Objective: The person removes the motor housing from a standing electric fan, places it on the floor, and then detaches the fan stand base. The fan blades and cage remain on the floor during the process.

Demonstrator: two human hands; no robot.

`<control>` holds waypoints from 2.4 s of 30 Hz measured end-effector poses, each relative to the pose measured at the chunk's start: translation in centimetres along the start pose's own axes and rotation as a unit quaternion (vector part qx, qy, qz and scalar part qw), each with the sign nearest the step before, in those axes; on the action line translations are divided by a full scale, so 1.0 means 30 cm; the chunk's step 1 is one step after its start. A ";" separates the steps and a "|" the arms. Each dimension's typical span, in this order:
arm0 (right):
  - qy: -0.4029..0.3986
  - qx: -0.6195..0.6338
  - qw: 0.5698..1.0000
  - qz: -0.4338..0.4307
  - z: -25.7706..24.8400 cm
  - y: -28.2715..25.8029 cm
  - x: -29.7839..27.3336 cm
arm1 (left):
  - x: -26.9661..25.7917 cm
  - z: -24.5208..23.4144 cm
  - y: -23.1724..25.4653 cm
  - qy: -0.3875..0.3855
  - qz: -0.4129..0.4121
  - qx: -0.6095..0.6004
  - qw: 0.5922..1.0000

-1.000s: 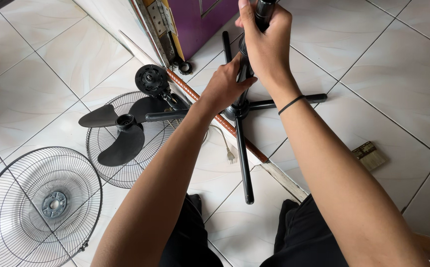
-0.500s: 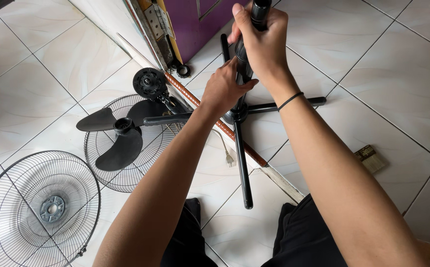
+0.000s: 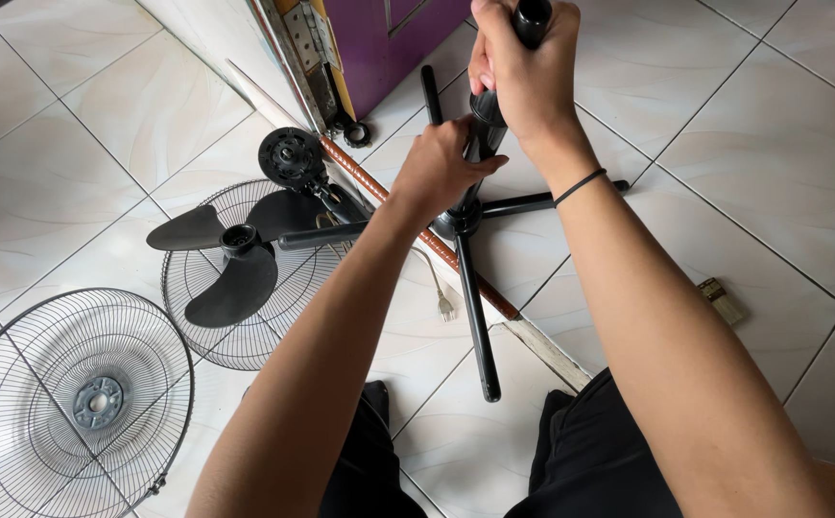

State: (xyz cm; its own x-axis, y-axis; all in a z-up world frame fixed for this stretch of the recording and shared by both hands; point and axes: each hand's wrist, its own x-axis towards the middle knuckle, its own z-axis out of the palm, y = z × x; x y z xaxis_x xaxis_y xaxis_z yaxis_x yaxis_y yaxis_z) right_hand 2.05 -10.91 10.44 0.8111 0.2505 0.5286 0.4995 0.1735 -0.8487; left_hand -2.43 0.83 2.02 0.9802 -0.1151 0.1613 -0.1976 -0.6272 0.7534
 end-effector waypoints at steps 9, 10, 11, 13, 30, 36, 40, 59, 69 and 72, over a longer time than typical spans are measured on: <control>-0.009 -0.021 0.999 -0.040 0.000 0.033 -0.007 | -0.021 -0.029 0.036 -0.020 -0.003 -0.009 1.000; -0.018 -0.026 0.998 -0.047 -0.007 0.034 -0.006 | -0.021 -0.028 0.039 -0.018 0.005 -0.012 1.000; -0.025 -0.044 0.996 -0.073 -0.013 0.034 -0.005 | -0.019 -0.026 0.041 -0.024 -0.003 -0.006 1.000; -0.039 -0.078 0.988 -0.124 -0.016 0.039 -0.003 | -0.016 -0.028 0.036 -0.034 -0.020 0.007 0.999; -0.048 0.000 0.998 -0.029 -0.017 0.043 -0.011 | -0.019 0.041 -0.152 -0.114 -0.041 0.127 0.984; -0.005 -0.106 0.994 -0.039 -0.003 0.033 -0.017 | -0.126 0.150 -0.446 -0.345 -0.239 0.227 0.879; 0.041 -0.112 0.993 -0.009 0.013 0.033 -0.028 | -0.142 0.181 -0.553 -0.362 -0.257 0.281 0.850; 0.037 -0.053 0.997 -0.052 0.024 0.086 -0.004 | 0.041 0.019 -0.061 0.028 0.041 -0.115 0.992; 0.009 0.013 1.000 -0.010 -0.010 0.090 0.023 | 0.020 -0.002 0.044 0.088 0.012 -0.034 0.996; 0.028 -0.072 0.997 -0.026 0.011 0.080 0.003 | 0.015 -0.001 0.038 0.099 0.022 -0.015 0.995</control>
State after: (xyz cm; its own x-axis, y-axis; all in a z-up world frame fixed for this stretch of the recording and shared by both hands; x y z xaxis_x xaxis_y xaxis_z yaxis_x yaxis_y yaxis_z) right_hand 3.22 -10.17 8.45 0.7967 0.1895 0.5739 0.5766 0.0462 -0.8157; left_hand -2.20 0.09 2.97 0.9493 0.0139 0.3140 -0.2430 -0.6012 0.7612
